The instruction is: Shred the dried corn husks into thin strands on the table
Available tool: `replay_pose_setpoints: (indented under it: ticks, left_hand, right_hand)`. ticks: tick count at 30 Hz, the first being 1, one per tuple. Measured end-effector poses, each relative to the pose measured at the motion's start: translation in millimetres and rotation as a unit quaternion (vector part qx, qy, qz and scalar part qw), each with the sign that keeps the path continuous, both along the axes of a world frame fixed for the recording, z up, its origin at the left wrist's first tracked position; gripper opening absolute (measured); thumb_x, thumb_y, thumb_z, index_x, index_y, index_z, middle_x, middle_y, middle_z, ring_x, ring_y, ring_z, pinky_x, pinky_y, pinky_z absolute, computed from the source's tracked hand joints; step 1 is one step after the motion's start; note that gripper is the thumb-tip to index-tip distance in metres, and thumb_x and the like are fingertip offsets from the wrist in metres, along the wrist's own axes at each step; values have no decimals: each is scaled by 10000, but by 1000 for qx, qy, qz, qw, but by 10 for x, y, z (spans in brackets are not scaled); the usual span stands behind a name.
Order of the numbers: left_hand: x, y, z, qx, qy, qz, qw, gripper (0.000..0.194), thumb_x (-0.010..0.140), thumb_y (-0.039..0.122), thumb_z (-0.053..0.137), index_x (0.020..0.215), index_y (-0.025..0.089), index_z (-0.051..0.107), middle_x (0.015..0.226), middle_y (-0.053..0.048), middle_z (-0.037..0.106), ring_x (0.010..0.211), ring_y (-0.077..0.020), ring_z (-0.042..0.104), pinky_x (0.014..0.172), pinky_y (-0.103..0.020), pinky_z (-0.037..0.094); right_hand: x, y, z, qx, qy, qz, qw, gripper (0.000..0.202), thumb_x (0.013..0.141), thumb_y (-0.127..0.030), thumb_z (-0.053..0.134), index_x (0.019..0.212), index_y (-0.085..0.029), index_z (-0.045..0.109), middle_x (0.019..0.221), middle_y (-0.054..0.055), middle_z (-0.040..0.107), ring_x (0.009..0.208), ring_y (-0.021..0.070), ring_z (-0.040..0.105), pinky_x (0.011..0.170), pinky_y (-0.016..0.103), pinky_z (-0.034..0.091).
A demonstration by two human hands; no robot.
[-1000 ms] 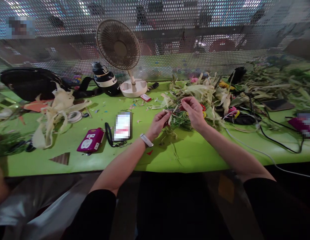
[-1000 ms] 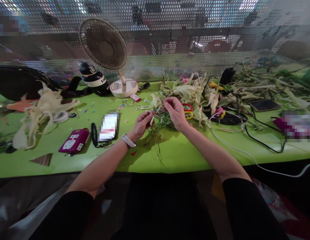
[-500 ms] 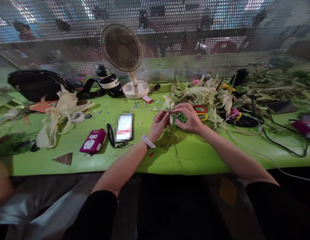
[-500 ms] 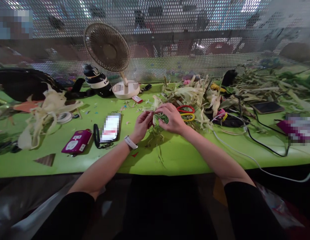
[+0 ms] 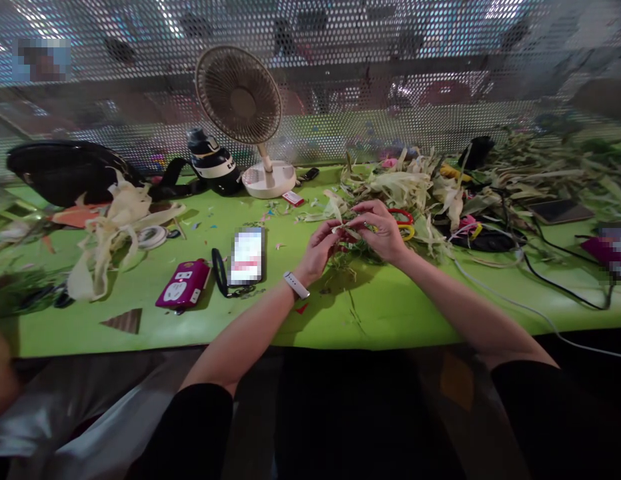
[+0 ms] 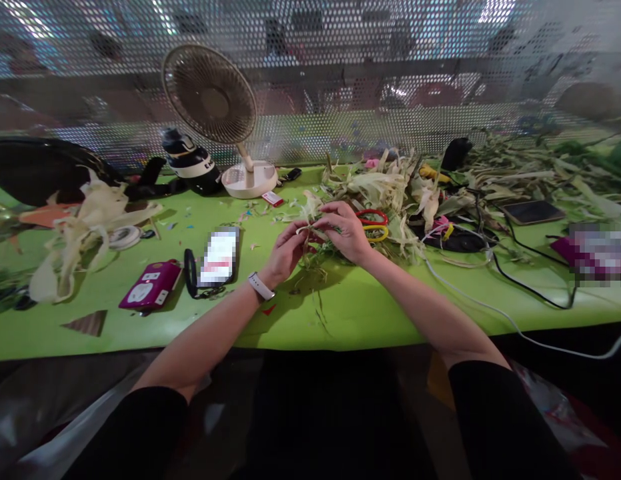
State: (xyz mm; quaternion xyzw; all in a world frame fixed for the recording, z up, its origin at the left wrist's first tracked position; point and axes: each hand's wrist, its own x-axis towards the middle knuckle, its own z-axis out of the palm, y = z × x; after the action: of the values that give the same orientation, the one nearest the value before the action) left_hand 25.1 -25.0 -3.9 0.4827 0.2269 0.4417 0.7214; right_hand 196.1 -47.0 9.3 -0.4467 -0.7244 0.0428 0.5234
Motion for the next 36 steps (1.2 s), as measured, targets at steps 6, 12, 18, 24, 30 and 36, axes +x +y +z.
replay_pose_setpoints:
  ticks: [6,12,18,24,30,36]
  left_hand:
    - [10,9,-22,34,8,8,999,400,718,379,785,989,216,539,778,13,684,774,-153,693,644,-246,504]
    - [10,58,-46,69,26,36,997,433,678,462,799,939,204,570,759,19,654,704,-107,641,584,-201,478]
    - [-13,55,-10,103,44,9,994,373,714,452,782,935,189,637,723,18,619,619,-73,548,539,-191,405]
    - [-8,59,-10,108,28,-10,994,333,716,430,786,891,175,661,719,16,619,634,-75,545,572,-199,413]
    - [-5,87,-45,44,9,-6,999,364,693,449,797,885,172,659,715,19,630,602,-68,544,554,-192,418]
    - [15,64,-20,23,-5,19,1000,387,651,464,820,830,169,646,690,33,604,582,-57,530,541,-180,425]
  right_hand:
    - [-10,2,19,-23,53,27,998,162,844,-176,593,821,-259,731,1006,48,635,1009,202,607,924,408,491]
    - [-20,-46,66,-12,70,41,997,163,784,-139,569,771,-232,703,907,46,666,918,203,626,863,397,506]
    - [-11,-55,99,-88,118,26,989,102,811,-299,619,812,-214,676,915,42,653,925,201,605,869,384,489]
    - [-46,-13,72,-96,138,57,984,200,777,-412,721,812,-215,706,915,54,669,926,202,632,875,381,502]
    - [-99,-38,48,-27,111,7,993,108,812,-336,703,809,-229,717,898,54,677,890,189,636,827,370,529]
    - [-151,-121,83,18,14,-22,1000,112,853,-264,631,850,-234,739,861,59,701,848,199,648,780,374,543]
